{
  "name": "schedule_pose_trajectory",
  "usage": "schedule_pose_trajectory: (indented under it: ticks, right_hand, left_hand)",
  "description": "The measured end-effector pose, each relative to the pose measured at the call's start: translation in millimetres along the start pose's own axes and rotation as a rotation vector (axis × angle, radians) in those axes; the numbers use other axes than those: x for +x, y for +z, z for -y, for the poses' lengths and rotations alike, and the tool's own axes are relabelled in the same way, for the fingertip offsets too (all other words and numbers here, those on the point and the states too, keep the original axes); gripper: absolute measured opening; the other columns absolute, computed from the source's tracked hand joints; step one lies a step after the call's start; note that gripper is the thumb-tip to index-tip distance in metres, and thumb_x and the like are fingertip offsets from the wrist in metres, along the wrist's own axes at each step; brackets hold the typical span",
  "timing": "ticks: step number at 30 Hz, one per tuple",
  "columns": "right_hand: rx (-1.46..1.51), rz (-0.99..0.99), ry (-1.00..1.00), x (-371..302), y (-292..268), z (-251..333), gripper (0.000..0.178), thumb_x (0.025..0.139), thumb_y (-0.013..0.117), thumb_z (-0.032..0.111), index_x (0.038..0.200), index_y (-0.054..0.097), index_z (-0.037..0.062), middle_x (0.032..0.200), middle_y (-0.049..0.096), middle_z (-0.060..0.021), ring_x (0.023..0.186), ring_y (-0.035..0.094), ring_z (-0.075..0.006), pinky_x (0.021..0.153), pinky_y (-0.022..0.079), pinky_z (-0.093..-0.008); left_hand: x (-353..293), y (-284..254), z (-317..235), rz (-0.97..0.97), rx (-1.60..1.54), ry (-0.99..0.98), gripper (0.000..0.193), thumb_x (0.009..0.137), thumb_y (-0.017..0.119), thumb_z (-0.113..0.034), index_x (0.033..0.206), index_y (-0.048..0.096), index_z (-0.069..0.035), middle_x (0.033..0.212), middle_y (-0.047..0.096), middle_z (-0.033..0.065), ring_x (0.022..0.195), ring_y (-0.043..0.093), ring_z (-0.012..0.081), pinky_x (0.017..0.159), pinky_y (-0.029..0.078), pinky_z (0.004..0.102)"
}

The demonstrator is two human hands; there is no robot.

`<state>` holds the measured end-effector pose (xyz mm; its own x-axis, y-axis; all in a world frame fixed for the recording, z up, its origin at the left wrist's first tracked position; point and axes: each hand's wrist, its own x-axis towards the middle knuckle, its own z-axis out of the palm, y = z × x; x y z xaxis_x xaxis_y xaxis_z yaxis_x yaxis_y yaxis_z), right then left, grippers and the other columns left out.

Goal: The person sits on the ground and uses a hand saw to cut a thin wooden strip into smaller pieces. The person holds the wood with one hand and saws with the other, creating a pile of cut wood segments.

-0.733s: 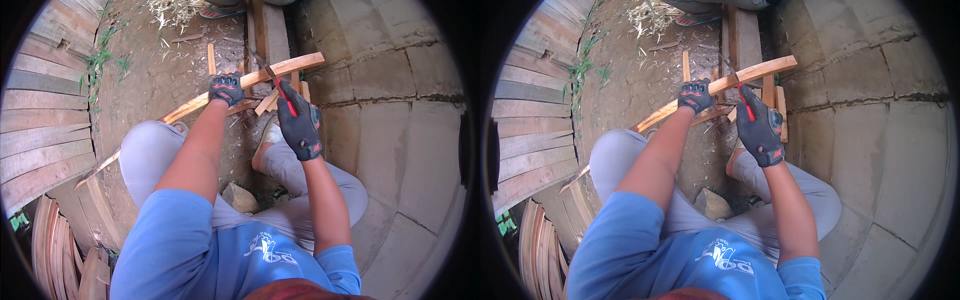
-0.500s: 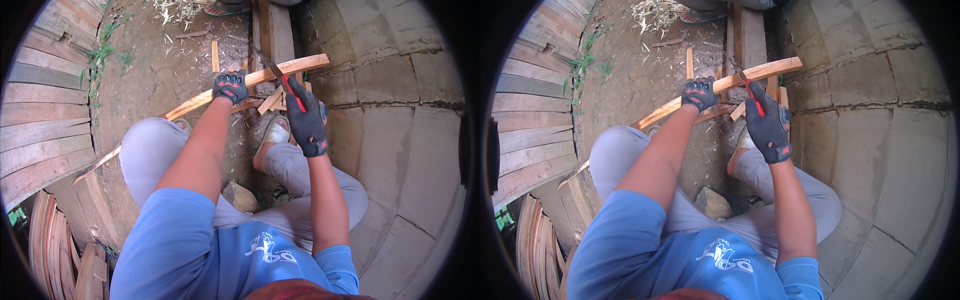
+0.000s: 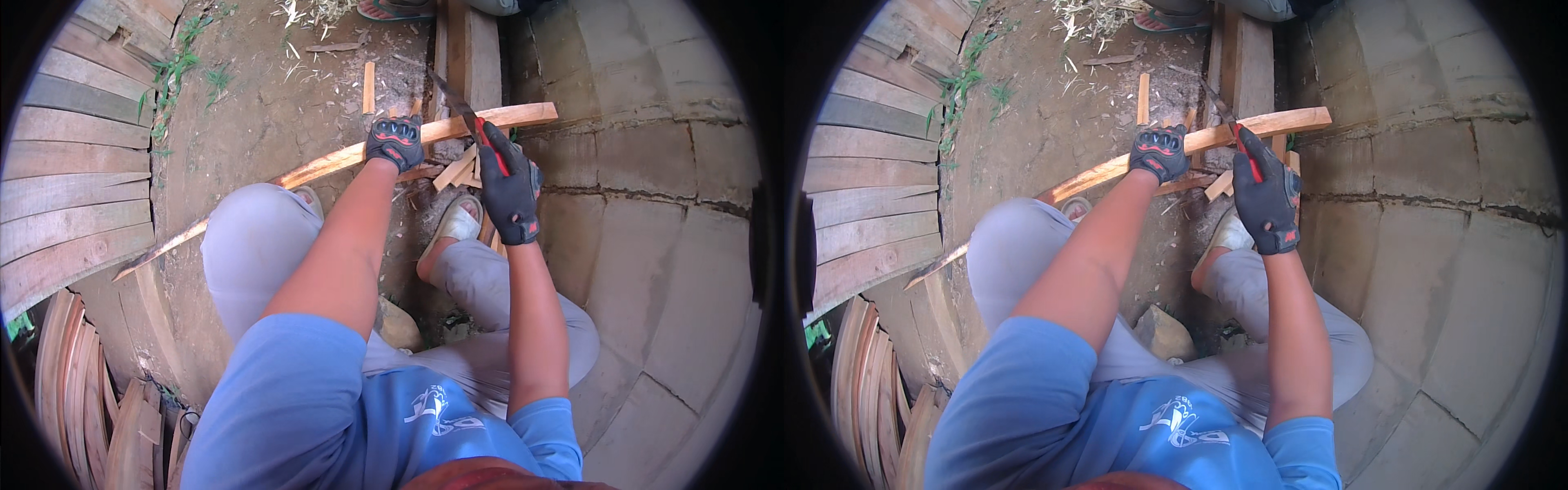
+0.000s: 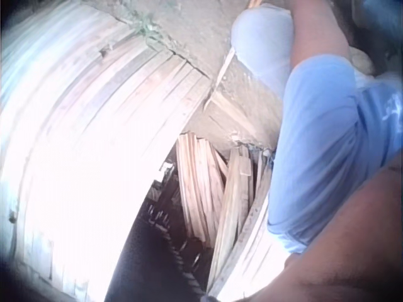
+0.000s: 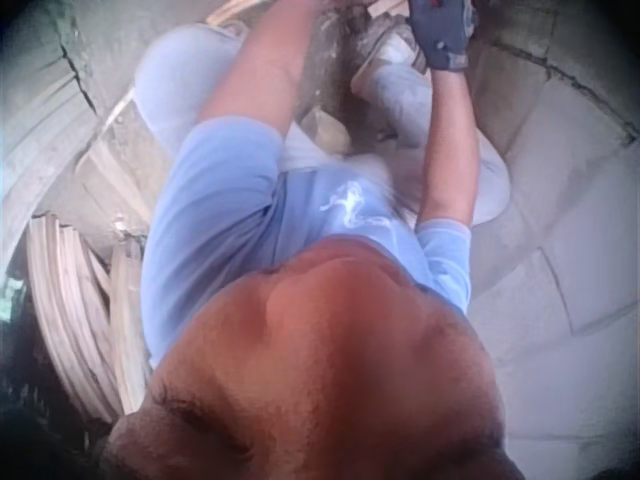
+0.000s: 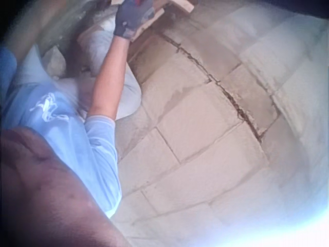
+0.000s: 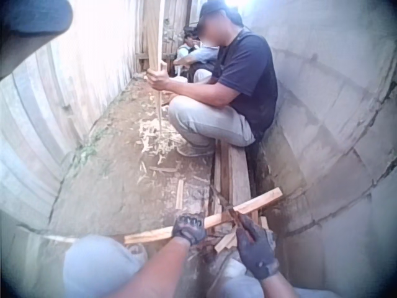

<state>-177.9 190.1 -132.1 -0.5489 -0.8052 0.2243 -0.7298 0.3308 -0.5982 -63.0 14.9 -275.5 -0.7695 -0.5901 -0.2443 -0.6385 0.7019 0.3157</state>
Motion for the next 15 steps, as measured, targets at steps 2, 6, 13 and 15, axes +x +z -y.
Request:
schedule_pose_trajectory:
  ticks: [2, 6, 13, 15]
  right_hand:
    - [-0.001, -0.012, -0.021, 4.5, -2.5, -2.5, 0.035, 0.101, 0.068, 0.025, 0.132, 0.077, 0.0103, 0.116, 0.079, -0.0219, 0.105, 0.077, -0.0385, 0.093, 0.059, -0.0447]
    - [0.049, 0.013, 0.053, 18.1, -15.7, -17.2, 0.035, 0.099, 0.070, 0.026, 0.128, 0.079, 0.0089, 0.114, 0.079, -0.0214, 0.107, 0.077, -0.0352, 0.095, 0.058, -0.0427]
    - [0.085, 0.071, 0.123, 33.3, -35.8, -29.5, 0.034, 0.097, 0.070, 0.025, 0.126, 0.081, 0.0093, 0.111, 0.081, -0.0183, 0.104, 0.078, -0.0310, 0.095, 0.057, -0.0391]
    - [0.120, 0.063, 0.103, 30.8, -34.8, -31.0, 0.034, 0.098, 0.070, 0.024, 0.127, 0.080, 0.0105, 0.112, 0.081, -0.0179, 0.103, 0.078, -0.0306, 0.094, 0.057, -0.0390]
  left_hand:
    - [-0.8, 0.8, 3.2, -0.011, -0.005, 0.000, 0.041, 0.089, 0.067, -0.028, 0.125, 0.068, -0.009, 0.120, 0.076, 0.0185, 0.113, 0.074, 0.0345, 0.099, 0.057, 0.0475]
    - [-1.3, 4.5, 2.5, -0.028, -0.007, -0.010, 0.041, 0.089, 0.066, -0.027, 0.125, 0.068, -0.008, 0.120, 0.076, 0.0185, 0.114, 0.073, 0.0358, 0.099, 0.057, 0.0476]
    - [-3.1, -2.3, 0.2, -0.045, -0.016, 0.029, 0.041, 0.088, 0.067, -0.026, 0.125, 0.068, -0.007, 0.118, 0.077, 0.0185, 0.114, 0.074, 0.0352, 0.099, 0.056, 0.0483]
    - [0.1, 4.0, 2.6, -0.086, -0.021, 0.045, 0.044, 0.090, 0.072, -0.035, 0.124, 0.068, -0.008, 0.116, 0.077, 0.0185, 0.110, 0.074, 0.0361, 0.098, 0.056, 0.0489]
